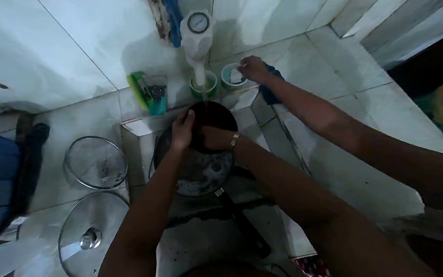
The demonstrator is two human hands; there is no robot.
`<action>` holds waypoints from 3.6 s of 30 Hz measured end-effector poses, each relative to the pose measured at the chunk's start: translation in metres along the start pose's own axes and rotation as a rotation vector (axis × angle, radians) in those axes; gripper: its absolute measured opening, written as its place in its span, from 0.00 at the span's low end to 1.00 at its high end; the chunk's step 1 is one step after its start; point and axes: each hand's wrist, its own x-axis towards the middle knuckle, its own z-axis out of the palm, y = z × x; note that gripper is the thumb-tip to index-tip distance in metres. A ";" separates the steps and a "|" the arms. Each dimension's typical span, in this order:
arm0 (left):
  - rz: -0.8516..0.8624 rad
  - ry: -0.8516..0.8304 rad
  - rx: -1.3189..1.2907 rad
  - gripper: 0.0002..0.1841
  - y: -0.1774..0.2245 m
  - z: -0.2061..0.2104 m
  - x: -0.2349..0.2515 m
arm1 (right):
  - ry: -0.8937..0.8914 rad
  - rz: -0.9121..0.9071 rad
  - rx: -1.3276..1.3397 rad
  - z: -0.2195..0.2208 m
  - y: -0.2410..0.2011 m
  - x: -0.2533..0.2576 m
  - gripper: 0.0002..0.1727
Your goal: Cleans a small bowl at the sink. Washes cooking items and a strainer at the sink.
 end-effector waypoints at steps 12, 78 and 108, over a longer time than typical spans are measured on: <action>-0.212 0.078 -0.142 0.25 0.013 -0.012 0.014 | 0.102 0.002 -0.155 -0.002 -0.049 -0.037 0.16; 0.435 0.359 0.097 0.15 -0.008 -0.067 -0.111 | 0.656 0.026 0.158 0.085 -0.122 -0.023 0.35; 0.395 0.283 0.374 0.18 -0.004 -0.072 -0.104 | 0.972 0.297 1.177 -0.013 -0.075 -0.026 0.23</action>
